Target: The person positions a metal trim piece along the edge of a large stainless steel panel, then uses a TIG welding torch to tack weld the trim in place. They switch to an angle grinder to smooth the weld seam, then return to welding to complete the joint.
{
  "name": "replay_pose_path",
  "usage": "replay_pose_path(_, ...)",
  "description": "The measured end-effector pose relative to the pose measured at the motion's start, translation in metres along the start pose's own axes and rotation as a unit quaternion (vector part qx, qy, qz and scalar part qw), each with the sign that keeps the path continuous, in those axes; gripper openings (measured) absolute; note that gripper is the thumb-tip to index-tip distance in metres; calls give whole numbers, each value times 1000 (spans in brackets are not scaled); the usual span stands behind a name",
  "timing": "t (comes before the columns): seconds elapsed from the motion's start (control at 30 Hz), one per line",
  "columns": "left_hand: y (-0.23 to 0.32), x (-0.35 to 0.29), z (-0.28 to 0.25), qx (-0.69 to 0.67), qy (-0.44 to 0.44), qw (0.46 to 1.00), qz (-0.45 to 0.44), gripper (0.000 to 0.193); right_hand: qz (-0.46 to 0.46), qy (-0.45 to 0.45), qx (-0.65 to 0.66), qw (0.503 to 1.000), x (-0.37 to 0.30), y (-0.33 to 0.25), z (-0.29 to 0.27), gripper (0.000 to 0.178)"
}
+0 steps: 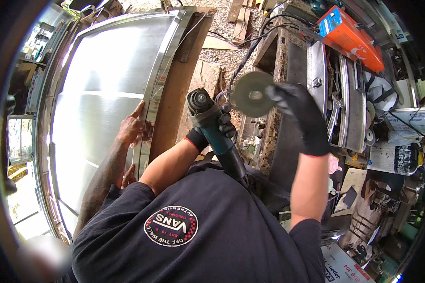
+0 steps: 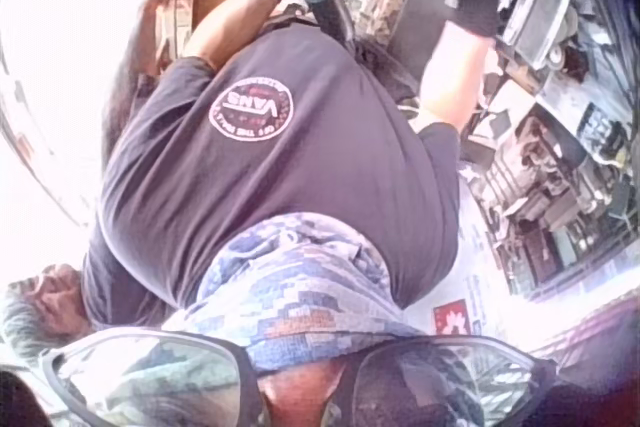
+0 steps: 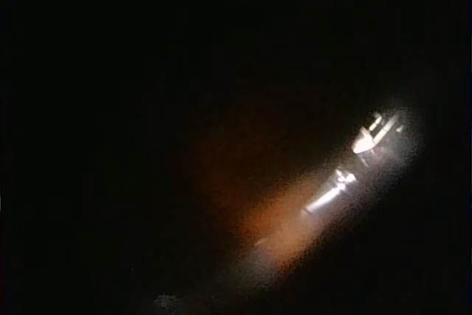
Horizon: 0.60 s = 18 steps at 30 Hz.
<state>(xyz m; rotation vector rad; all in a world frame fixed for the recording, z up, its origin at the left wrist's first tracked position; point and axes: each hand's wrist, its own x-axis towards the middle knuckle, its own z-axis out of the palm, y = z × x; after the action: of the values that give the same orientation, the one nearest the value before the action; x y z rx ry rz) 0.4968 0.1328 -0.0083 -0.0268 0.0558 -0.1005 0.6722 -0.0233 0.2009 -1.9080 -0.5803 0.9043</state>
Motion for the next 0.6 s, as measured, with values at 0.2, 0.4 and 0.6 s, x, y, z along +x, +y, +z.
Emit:
replay_pose_path(0.2,-3,5,18,21,66,998,-9,58,-21,-82,80,993,46,22,92,33)
replay_pose_path(0.4,-4,1,14,48,100,993,32,55,-18,-28,-24,999,41,18,112,31)
replay_pose_path(0.6,-3,7,13,90,137,984,70,62,-48,-1,-84,995,38,24,110,34)
